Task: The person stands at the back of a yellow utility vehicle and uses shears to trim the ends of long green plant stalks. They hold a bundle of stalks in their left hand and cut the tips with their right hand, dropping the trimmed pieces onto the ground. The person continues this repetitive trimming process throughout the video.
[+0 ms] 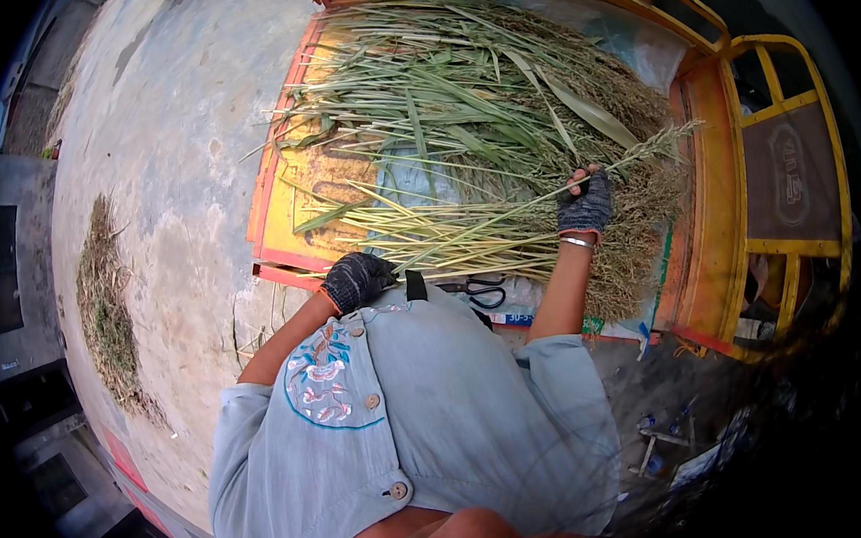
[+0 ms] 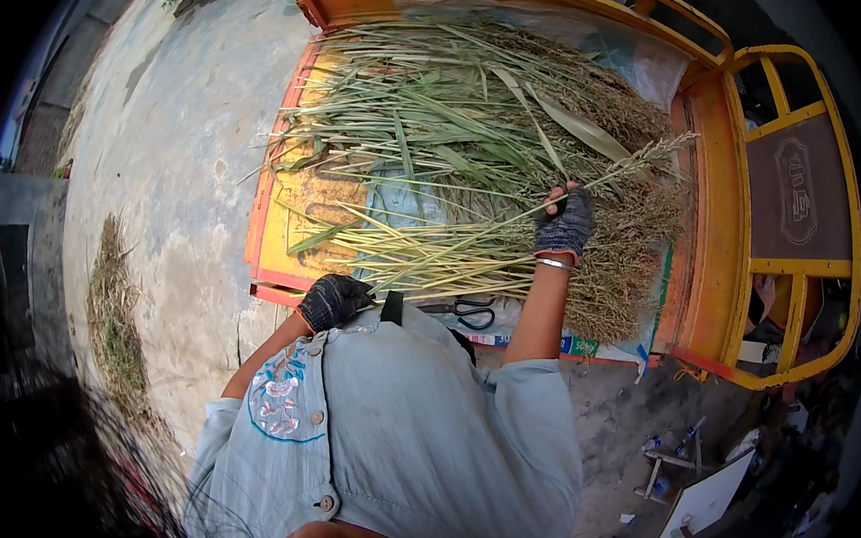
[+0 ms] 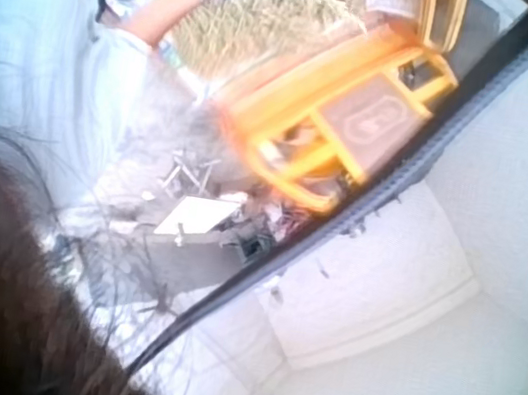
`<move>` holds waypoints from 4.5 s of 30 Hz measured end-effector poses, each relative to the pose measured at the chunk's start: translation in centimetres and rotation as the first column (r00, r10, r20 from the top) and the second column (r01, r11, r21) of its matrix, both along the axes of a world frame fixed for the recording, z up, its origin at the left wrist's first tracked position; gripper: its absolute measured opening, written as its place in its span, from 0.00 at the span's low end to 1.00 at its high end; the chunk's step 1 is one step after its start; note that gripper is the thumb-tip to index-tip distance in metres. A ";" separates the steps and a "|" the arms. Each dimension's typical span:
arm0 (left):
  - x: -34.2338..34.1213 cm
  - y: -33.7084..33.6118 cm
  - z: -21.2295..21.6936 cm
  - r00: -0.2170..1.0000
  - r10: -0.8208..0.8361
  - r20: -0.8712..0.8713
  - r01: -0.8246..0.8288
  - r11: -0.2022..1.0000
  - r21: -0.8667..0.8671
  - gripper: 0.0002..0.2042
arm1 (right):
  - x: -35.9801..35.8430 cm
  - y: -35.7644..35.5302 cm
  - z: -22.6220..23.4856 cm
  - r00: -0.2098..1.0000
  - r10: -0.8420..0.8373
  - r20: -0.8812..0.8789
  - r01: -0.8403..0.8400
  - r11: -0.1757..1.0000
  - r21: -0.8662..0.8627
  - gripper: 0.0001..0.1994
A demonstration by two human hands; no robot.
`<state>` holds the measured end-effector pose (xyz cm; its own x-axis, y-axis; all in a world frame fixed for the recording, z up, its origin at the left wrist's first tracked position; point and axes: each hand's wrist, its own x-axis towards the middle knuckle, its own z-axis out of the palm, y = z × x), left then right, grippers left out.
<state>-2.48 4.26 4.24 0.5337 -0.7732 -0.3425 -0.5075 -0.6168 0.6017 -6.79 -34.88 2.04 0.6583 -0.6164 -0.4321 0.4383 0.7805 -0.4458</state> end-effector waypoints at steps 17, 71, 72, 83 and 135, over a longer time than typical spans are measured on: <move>-0.1 -1.7 -0.5 0.994 0.083 -0.076 -0.086 0.996 -0.031 0.11 | 0.8 9.2 0.6 0.909 0.359 0.211 -0.375 0.926 0.041 0.05; -1.0 -1.5 5.2 0.932 0.167 0.320 -0.198 0.978 0.066 0.08 | 2.8 12.7 5.1 0.991 0.133 0.005 -0.132 0.989 -0.073 0.07; -1.0 -1.3 5.3 0.932 0.150 0.331 -0.176 0.983 0.049 0.08 | 2.8 12.4 4.2 0.997 0.076 -0.021 -0.077 0.997 -0.015 0.08; -1.0 7.5 2.8 0.949 0.276 0.154 -0.263 0.960 -0.095 0.10 | -0.3 1.1 2.4 0.939 -0.306 -0.157 0.302 0.952 -0.053 0.08; -0.6 -3.1 5.1 0.599 0.043 -0.800 -0.273 0.950 -0.153 0.09 | 4.6 9.8 1.2 0.749 0.371 0.548 -0.375 0.920 -0.110 0.12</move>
